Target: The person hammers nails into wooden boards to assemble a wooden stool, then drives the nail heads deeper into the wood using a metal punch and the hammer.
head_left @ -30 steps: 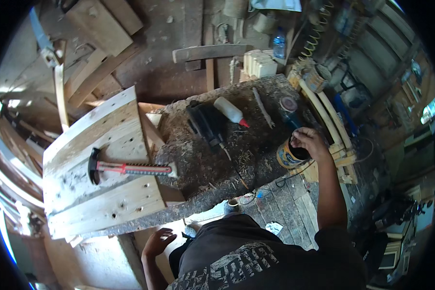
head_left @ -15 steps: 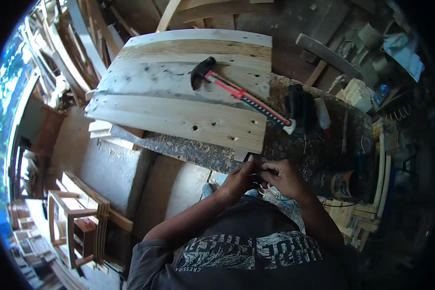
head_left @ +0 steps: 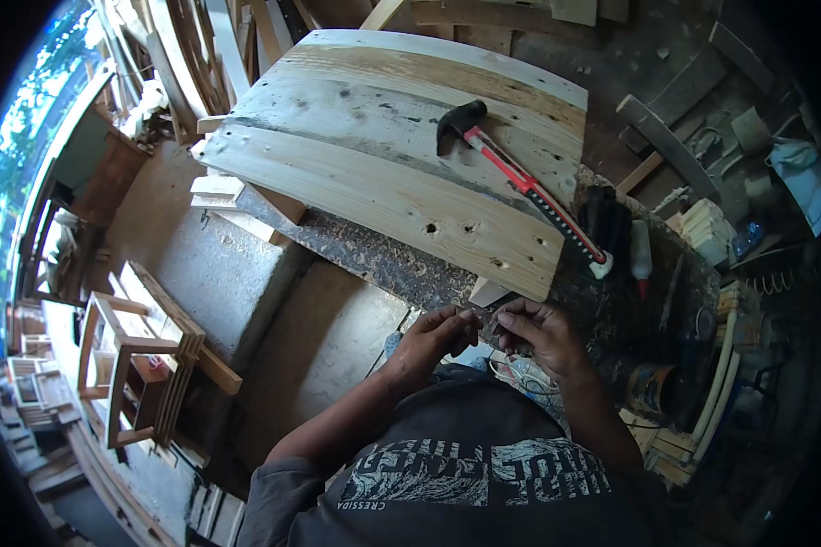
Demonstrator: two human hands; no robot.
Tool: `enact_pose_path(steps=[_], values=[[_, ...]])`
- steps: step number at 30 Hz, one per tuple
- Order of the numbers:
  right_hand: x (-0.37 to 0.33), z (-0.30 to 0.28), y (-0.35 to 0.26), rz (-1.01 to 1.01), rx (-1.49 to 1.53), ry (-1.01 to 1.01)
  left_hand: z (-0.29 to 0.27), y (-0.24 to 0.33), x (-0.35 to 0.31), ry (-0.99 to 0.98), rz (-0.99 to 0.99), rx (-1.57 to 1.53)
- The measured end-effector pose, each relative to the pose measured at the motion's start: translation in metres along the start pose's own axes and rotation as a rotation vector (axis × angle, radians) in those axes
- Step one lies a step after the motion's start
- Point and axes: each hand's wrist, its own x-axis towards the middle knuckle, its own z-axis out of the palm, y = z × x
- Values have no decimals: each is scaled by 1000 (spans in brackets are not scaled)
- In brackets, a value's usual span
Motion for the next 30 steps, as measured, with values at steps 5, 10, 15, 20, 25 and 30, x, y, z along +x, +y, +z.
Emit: enact_pose_path(steps=[5,10,15,20,25,30], values=[[11,17,5,-96,-125,-16,3,10,-14,-36,217,81],[15,33,6,-174,-340,-14,-13,11,-15,-8,251,253],[-13,59,-39,-319,-744,-150,-50,18,-26,120,344,409],[-33,40,-122,-605,-1016,-102,-109,65,-48,364,486,525],[12,4,-130,-747,-1576,509,-151,117,-45,525,712,472],[23,23,-130,-392,-1503,414,-187,154,-29,702,852,543]])
